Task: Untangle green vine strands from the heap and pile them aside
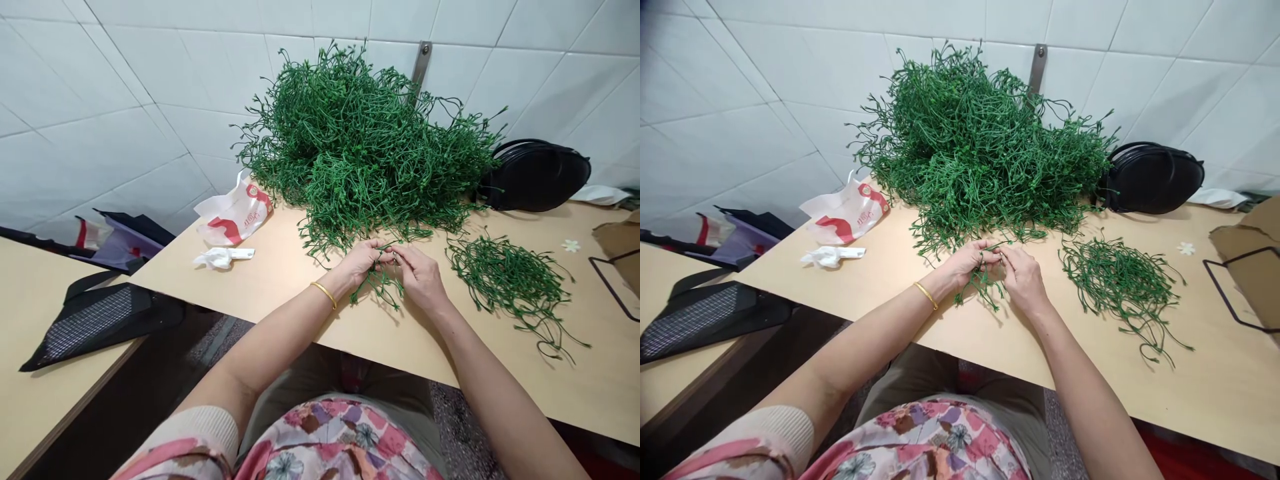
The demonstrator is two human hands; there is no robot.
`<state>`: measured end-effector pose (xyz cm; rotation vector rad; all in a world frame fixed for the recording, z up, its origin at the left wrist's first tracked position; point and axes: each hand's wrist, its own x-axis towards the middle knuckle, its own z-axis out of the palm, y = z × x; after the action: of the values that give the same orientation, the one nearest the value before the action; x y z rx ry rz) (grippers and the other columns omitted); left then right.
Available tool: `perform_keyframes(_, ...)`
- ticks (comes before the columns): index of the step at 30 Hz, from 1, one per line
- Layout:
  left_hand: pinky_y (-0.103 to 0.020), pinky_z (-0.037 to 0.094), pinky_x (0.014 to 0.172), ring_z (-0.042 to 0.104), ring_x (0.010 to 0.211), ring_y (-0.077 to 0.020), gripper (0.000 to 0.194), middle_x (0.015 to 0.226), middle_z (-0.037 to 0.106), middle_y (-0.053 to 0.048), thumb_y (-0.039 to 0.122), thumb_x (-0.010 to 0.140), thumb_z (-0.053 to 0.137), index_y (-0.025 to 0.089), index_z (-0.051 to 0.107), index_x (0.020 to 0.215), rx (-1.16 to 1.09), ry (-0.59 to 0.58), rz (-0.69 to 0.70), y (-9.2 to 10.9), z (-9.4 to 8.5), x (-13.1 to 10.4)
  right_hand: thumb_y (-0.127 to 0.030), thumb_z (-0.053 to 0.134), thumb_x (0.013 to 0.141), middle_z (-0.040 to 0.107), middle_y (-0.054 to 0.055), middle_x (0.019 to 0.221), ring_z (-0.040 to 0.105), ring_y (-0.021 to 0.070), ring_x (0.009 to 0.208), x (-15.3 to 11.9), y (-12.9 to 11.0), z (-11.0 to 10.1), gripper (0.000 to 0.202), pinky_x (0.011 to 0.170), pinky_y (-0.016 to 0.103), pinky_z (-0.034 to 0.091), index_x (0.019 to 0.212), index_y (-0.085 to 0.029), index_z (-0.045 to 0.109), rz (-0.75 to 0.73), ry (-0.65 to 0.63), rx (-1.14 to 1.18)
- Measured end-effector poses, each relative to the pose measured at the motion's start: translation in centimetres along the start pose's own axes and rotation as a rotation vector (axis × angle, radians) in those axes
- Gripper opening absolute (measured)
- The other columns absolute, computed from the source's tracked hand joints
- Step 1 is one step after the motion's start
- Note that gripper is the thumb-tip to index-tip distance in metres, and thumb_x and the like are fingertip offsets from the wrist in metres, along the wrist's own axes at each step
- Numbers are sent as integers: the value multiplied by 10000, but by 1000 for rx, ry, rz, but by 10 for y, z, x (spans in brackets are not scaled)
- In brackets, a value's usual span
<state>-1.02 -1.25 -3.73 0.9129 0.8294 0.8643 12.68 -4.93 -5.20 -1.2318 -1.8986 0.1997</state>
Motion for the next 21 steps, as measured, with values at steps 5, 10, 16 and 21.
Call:
perform_keyframes(5,-179,253,434,386,414,-27,78,502,495,32,42,621,553,118,547,612,192,30,19,-3,4,-6,-170,386,858,661,83,873,580,196,815,-4,-1,-2,247,745,304,419,928,-174,623,-58,-46,-143)
perform_keyframes(10,-215,228,435,331,410,-59,136,434,404,52,77,623,532,154,473,529,474,27,84,-6,7,-5,-114,371,821,587,82,726,471,205,704,-7,-7,-13,224,688,316,287,802,-160,589,-221,-204,-551)
perform_keyframes(16,-247,294,515,407,534,-110,119,533,464,17,217,675,600,164,520,604,920,50,299,-8,21,-14,-171,417,826,597,68,687,453,180,620,-11,7,-26,164,630,298,224,792,-156,577,-98,-233,-690)
perform_keyframes(21,-286,393,745,513,777,-135,194,811,590,-36,359,816,525,175,582,826,1035,403,808,50,-29,-59,-181,418,834,632,65,719,497,176,644,-25,29,-31,172,655,286,249,794,-159,584,-49,-182,-625)
